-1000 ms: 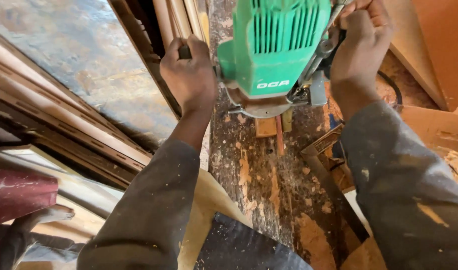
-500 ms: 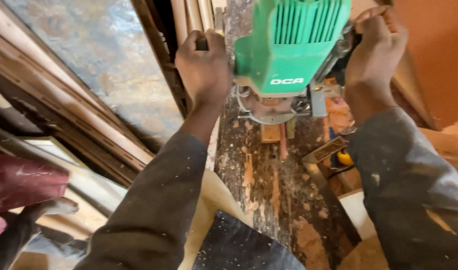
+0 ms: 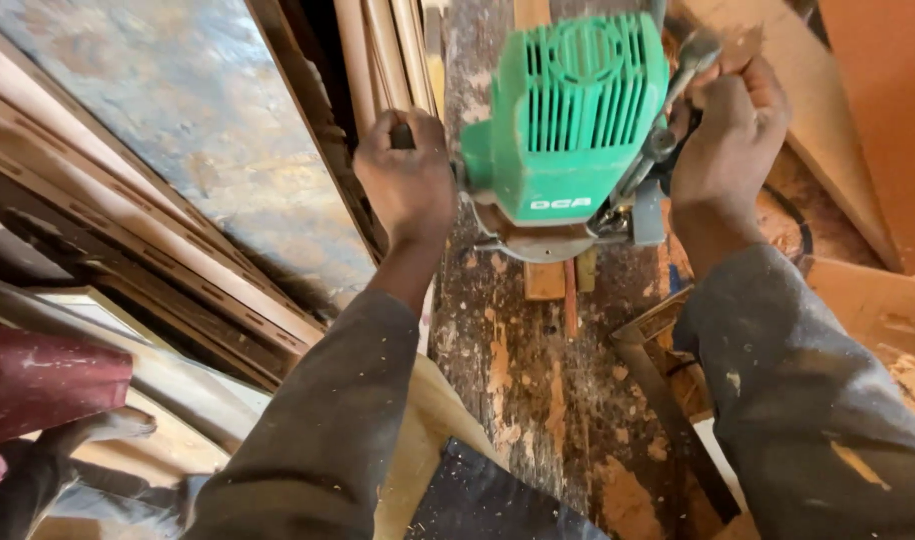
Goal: Using a power router to shape the edge of a long wooden strip in a workshop environment.
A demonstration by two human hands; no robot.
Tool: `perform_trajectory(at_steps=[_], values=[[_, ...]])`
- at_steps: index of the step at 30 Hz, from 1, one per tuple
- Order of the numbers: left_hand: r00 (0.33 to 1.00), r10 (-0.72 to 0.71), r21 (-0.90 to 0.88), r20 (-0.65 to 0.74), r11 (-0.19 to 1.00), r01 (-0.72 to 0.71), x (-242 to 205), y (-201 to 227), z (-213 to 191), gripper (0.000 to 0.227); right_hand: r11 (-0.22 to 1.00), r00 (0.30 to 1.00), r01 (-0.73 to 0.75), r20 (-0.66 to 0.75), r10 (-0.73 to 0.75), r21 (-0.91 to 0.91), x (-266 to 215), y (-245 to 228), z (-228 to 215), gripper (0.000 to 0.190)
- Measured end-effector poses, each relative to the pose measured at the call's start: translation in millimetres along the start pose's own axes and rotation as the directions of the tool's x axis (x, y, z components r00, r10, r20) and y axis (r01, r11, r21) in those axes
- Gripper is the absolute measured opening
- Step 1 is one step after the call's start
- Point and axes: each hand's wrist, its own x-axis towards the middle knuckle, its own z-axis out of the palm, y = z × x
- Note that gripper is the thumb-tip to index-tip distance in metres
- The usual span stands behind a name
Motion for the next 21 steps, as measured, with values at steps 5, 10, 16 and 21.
perform_trajectory(at_steps=[5, 10, 16, 21], values=[[0.999, 0.036, 0.095, 0.017, 0.995, -0.037, 15, 17, 3, 0.022, 0.996, 0.996, -0.079, -0.038, 0.077, -0.044, 15, -11, -8, 0.015], [0.999, 0.042, -0.063, 0.021, 0.997, -0.041, 15, 34, -6, 0.024, 0.988, 1.0, 0.017, -0.016, -0.019, -0.156, 21, -18, -8, 0.005], [0.999, 0.026, -0.065, 0.022, 0.998, -0.025, 7, 29, -4, 0.027, 0.974, 0.983, 0.178, -0.015, -0.182, -0.137, 31, 32, -34, 0.024], [1.0, -0.008, -0.009, 0.008, 1.0, 0.009, 2, 4, 4, 0.024, 0.999, 0.999, 0.022, -0.044, -0.023, -0.03, 9, 9, -8, 0.013]])
